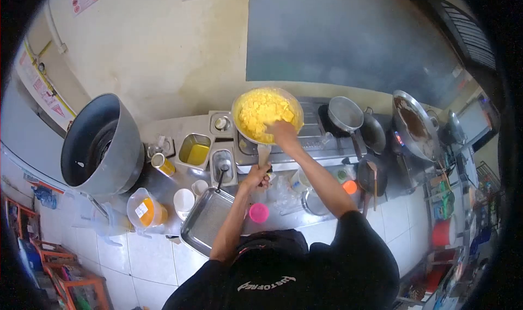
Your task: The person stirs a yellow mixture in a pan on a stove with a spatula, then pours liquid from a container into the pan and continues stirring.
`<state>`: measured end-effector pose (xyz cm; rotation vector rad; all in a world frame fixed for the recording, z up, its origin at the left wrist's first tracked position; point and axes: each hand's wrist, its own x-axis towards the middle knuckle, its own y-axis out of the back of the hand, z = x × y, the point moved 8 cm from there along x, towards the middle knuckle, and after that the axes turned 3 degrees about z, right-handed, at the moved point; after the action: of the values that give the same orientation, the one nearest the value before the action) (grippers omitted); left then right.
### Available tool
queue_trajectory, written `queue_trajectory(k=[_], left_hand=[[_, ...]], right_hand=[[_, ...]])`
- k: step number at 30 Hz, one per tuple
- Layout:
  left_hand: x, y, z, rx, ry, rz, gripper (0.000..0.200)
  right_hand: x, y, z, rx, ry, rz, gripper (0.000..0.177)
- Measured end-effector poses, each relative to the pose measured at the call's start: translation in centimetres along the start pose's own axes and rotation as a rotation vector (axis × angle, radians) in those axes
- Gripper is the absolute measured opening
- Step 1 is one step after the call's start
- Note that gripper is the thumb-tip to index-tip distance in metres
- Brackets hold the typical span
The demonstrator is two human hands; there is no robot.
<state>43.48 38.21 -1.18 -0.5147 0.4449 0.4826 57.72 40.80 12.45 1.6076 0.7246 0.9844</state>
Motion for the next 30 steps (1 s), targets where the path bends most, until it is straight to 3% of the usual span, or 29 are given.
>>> queue_trajectory(k=[2, 5, 8, 10, 12, 14, 16, 20, 22, 23, 25, 28, 30], left_hand=[[-0.1, -0.1, -0.1, 0.002, -0.039, 0.024, 0.037], [-0.1, 0.0, 0.2, 0.019, -0.037, 0.044, 0.039], [-0.6, -1.0, 0.4, -0.069, 0.001, -0.019, 0.038], [-1.0, -1.3, 0.4, -0.012, -0.029, 0.066, 0.037], [-0.7, -1.0, 0.7, 0.02, -0.028, 0.086, 0.038], [-0.7, -0.9, 0.6, -0.009, 0.007, 0.102, 0.038], [-1.2, -1.5, 0.8, -0.014, 0.009, 0.056, 0.037], [0.1, -0.9, -0.3, 0.063, 0.008, 0.092, 0.043], [0.2, -1.4, -0.3, 0.042, 0.022, 0.076, 0.042], [-0.2, -1.8, 0.1, 0.033, 0.019, 0.085, 0.041], [-0.5, -1.8, 0.1, 0.014, 0.032, 0.093, 0.038], [-0.7, -1.8, -0.1, 0.001, 0.026, 0.11, 0.037], [-1.0, -2.0, -0.5, 0.008, 0.007, 0.085, 0.037]], right_hand=[[2.4, -0.9, 0.9, 0.128, 0.011, 0.125, 0.014], [5.4, 1.7, 4.8, 0.083, -0.069, 0.125, 0.012], [5.5, 3.2, 5.6, 0.071, 0.029, 0.187, 0.013], [5.1, 0.0, 5.4, 0.081, 0.002, 0.069, 0.013], [2.9, -1.7, 2.6, 0.132, 0.182, -0.034, 0.015], [1.7, 0.4, 3.7, 0.14, 0.224, -0.038, 0.016], [1.4, 1.7, 6.4, 0.01, 0.129, -0.149, 0.016], [2.7, -0.9, 7.2, 0.06, 0.149, -0.092, 0.014], [3.0, -4.4, 5.0, 0.163, 0.287, 0.043, 0.017], [1.5, -2.7, 4.0, 0.124, 0.392, -0.032, 0.016], [1.1, 2.0, 5.3, 0.096, 0.318, -0.123, 0.015], [2.4, 1.9, 9.1, 0.03, 0.217, -0.265, 0.015], [2.6, 1.3, 9.4, 0.062, 0.249, -0.091, 0.02]])
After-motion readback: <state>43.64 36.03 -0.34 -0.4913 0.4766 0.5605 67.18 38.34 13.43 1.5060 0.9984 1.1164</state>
